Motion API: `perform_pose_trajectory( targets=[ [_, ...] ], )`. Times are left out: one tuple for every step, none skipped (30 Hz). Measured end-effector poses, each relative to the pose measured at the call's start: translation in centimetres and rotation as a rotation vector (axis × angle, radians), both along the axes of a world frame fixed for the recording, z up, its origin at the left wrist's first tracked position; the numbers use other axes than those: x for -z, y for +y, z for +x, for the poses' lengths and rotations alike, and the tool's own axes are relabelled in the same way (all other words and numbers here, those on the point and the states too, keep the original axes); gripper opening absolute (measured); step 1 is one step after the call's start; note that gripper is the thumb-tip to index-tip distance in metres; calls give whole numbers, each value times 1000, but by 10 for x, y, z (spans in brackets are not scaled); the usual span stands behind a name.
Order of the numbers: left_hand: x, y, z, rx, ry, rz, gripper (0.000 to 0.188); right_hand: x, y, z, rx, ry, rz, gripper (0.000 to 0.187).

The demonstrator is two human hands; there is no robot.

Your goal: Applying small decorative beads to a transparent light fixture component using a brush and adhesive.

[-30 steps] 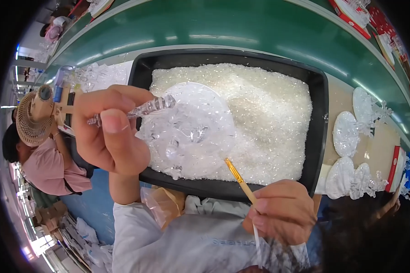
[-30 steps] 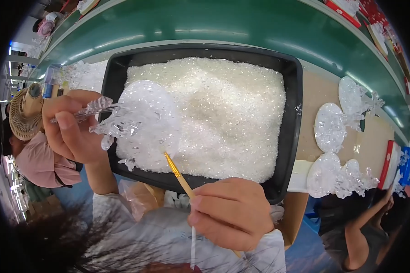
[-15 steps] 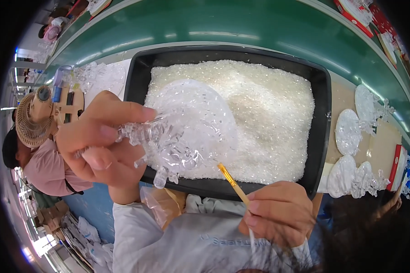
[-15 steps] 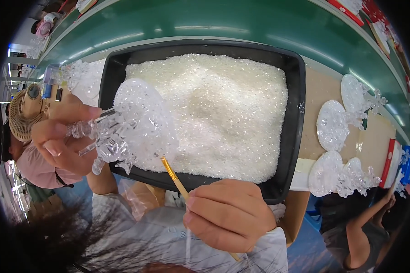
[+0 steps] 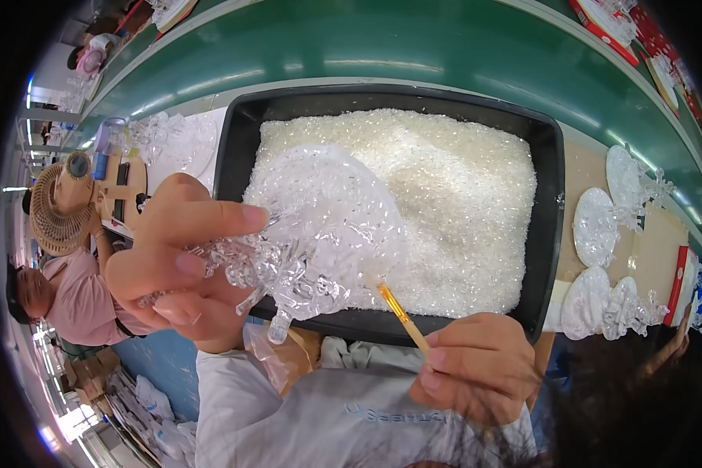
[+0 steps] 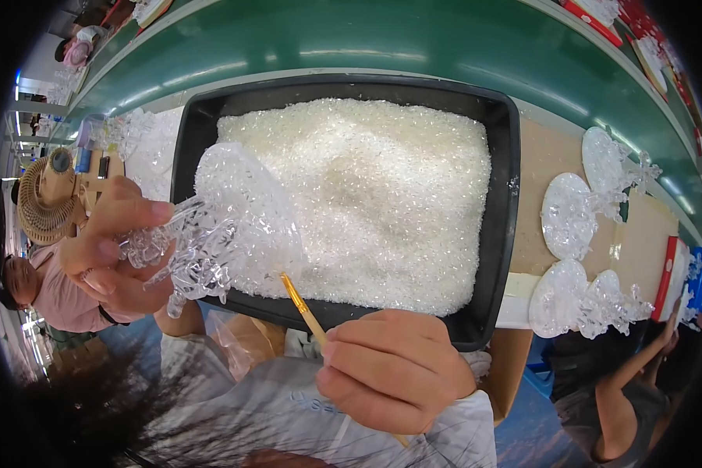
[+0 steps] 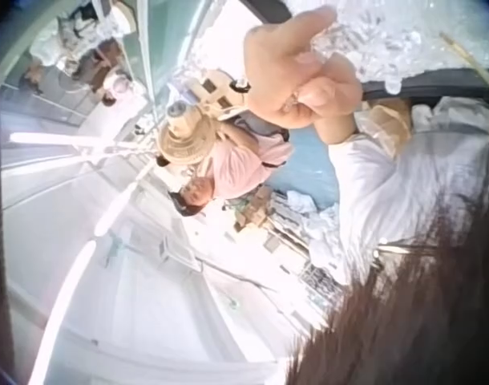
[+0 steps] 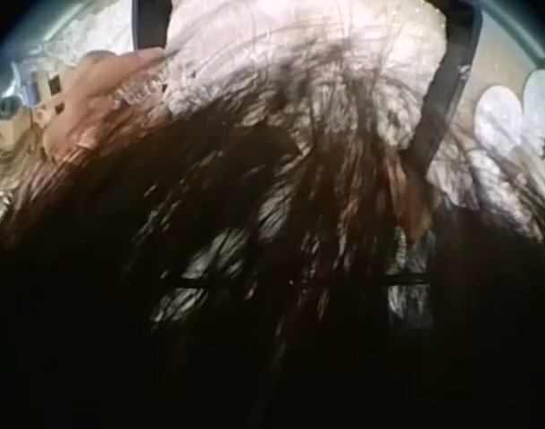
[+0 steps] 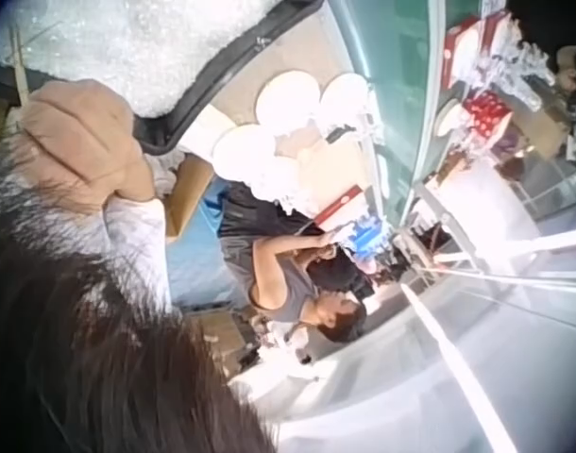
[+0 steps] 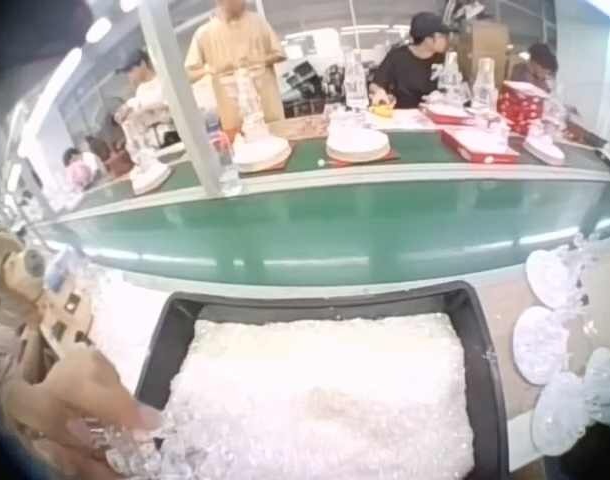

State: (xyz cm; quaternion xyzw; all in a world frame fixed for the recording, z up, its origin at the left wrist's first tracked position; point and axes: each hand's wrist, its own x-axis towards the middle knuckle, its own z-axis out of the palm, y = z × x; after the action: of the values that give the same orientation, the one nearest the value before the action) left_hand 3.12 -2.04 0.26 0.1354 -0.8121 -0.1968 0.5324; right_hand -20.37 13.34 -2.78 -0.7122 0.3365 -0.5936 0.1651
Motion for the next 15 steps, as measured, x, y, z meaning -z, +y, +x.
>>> perform_pose_trajectory(
  targets=[
    [1,0,-1,5,19,0,35,-2,1,-1,-2,1,14,25],
    [0,0,-2,6,18,-2,35,-2,1,0,-2,-1,12,25],
    [0,1,-4,4,30,-3,35,-3,0,2,16,-28,32,24],
    [0,1,-5,2,43,-4,35,-4,0,3,33,-56,53,23],
    [0,1,-3,1,42,-5,35,-2,-2,3,33,-57,52,23],
    [0,1,-1,1,26,-15,35,3,-4,3,17,-52,2,22],
    [0,0,0,2,10,-24,35,5,-6,3,1,-46,-48,20],
    [2,0,0,2,10,-25,35,5,-7,2,1,-46,-49,20],
    [3,0,-2,-4,39,-26,35,4,-7,2,-9,-52,-42,20],
    [4,1,-3,-9,69,-27,36,3,-8,2,-19,-57,-36,19],
    [3,0,-3,-6,70,-27,36,4,-9,3,-15,-57,-36,19],
    [1,0,-3,5,43,-33,35,6,-12,6,11,-84,-57,19],
    [-1,0,-3,16,17,-39,35,6,-13,7,37,-111,-78,19],
    [-2,0,-2,13,16,-41,35,5,-13,8,34,-112,-79,19],
    [-4,2,-3,6,11,-50,35,4,-13,8,29,-122,-68,20]
  ],
)
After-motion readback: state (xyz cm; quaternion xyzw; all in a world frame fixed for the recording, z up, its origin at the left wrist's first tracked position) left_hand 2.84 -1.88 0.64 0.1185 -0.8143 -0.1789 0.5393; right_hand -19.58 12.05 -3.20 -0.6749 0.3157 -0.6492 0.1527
